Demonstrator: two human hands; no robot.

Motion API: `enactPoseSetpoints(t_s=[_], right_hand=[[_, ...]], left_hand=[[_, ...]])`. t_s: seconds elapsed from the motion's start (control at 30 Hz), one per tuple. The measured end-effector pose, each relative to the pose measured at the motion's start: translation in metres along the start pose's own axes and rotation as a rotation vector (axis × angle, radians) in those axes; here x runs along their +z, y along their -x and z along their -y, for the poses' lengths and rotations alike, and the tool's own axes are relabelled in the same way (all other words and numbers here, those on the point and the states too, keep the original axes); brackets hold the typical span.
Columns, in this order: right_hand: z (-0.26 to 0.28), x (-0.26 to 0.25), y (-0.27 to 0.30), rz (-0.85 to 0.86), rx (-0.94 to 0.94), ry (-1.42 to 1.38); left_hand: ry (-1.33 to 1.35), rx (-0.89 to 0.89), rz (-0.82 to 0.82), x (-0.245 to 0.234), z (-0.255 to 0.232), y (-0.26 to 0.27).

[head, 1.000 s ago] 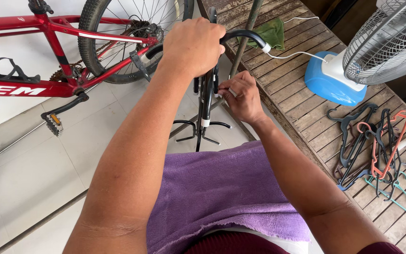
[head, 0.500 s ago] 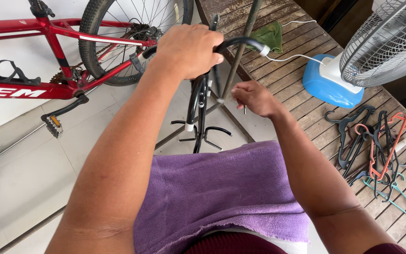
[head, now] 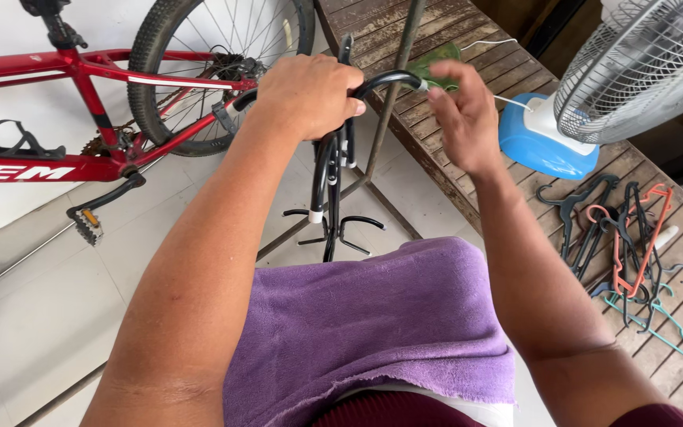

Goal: The person assembles a metal coat rack by inserting curved hooks into a central vertical pole and tightening them with a small wrench. The person repeatedly inserts hooks, aligns them, and secures them in place.

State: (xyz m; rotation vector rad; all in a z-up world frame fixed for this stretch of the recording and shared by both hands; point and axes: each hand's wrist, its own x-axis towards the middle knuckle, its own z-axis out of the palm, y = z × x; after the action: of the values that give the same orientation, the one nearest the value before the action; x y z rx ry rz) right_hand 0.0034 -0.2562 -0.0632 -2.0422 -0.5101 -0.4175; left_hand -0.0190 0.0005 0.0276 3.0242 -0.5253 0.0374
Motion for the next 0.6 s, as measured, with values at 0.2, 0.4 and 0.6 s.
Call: enactPoseSetpoints(t_s=[0.2,0.4,0.6], right_hand=[[0.049,-0.004,-0.025,0.203,-0.176,0.567],[0.011,-0.016,-0.013,0.099,0.042,0.528],[-0.128,-0.053,-0.001,0.008,0.513,0.323]], left_hand=[[-0.016,0.012,-0.041,0.001,-0.002,-0.002],[0.021,0.018,-0.273,0.01,-0.009,-0.008],[0.023,-0.151,-0.22,0.007,-0.002,-0.008]])
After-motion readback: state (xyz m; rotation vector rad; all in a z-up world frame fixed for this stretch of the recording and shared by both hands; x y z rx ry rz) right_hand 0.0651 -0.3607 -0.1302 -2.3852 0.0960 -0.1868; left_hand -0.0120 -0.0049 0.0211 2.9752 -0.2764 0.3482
